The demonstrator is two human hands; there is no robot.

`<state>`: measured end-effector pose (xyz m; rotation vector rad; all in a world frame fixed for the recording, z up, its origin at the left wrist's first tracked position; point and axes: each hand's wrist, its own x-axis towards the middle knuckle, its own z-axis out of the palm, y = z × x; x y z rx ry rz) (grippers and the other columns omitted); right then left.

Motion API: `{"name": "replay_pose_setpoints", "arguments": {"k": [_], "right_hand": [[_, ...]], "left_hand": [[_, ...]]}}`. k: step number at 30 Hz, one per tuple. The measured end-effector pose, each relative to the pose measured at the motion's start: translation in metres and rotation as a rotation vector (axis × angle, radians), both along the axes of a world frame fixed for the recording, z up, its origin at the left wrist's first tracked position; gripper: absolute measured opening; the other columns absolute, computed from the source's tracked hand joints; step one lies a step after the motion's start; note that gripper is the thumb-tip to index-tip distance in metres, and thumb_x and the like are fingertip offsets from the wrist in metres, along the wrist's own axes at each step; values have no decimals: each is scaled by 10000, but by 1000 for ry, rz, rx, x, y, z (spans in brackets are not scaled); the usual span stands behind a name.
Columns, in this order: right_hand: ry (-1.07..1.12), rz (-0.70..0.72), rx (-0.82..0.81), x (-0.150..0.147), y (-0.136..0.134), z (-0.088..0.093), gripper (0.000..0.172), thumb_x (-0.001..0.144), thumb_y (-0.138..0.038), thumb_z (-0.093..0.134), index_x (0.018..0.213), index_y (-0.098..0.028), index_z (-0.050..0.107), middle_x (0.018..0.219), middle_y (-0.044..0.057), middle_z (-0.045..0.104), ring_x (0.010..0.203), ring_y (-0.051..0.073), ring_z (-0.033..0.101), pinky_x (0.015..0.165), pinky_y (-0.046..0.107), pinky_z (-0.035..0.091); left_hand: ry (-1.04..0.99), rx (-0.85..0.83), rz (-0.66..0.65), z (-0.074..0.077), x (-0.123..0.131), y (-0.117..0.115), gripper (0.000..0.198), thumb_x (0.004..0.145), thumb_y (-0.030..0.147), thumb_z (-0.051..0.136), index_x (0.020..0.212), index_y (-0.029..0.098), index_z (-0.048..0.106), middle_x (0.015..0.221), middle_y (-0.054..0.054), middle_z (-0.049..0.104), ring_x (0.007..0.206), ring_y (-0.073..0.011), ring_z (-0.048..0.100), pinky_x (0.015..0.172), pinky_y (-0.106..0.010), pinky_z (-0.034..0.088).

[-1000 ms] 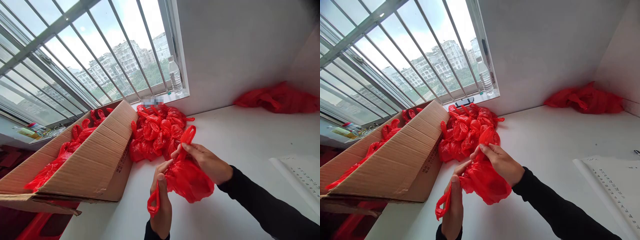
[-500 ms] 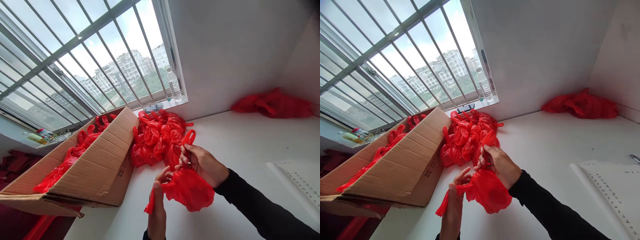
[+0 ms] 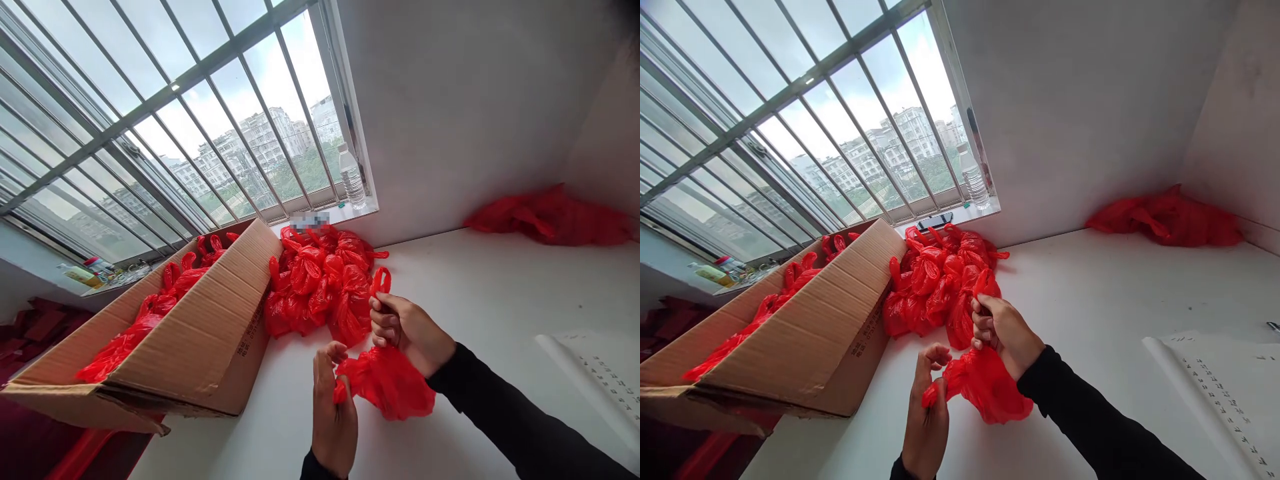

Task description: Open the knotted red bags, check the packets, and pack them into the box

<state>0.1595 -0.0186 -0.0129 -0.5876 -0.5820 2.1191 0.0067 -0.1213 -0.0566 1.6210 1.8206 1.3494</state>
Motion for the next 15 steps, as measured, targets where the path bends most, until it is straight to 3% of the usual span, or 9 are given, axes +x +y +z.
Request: {"name": "replay_pose_setpoints", "arguments": {"k": [4,7,10,13,15], "right_hand": [[-5,2,-19,3,5,-3,261,875,-332,607,695,-206,466,561,-113,196,478,73,153,426,196,272],[-11,-3,-11,4,6,-4,257,872,-336,626,709,-206,476,563,-110,213,480,74,188,441,197,305],[-15,-5,15,3,4,-3,272,863,-377,669,727,-205,509,561,-105,251,485,79,239,467,209,349],[-28,9,77,1,0,-3,295,869,-437,683,750,-203,550,567,-92,304,507,89,308,518,232,406],[-52,14,122,1,-2,-2,301,881,-466,677,775,-202,581,578,-79,356,533,99,363,562,247,435]], "left_hand": [[61,80,63,-3,-5,-2,311,728,40,478,915,257,600,997,-49,596,1058,-286,509,996,-489,357],[19,76,35,1,-1,-2,228,855,109,452,960,263,583,1056,-55,603,1084,-271,541,961,-455,427],[-91,-18,-69,7,9,-2,252,1014,277,378,1167,278,578,1229,-77,617,1171,-244,582,962,-410,492],[-100,-120,-210,11,20,2,333,1006,386,484,1305,265,568,1286,-107,638,1192,-252,603,999,-399,487],[-45,-132,-253,12,25,7,324,962,399,577,1233,231,630,1208,-116,684,1110,-259,641,972,-391,494]]}}
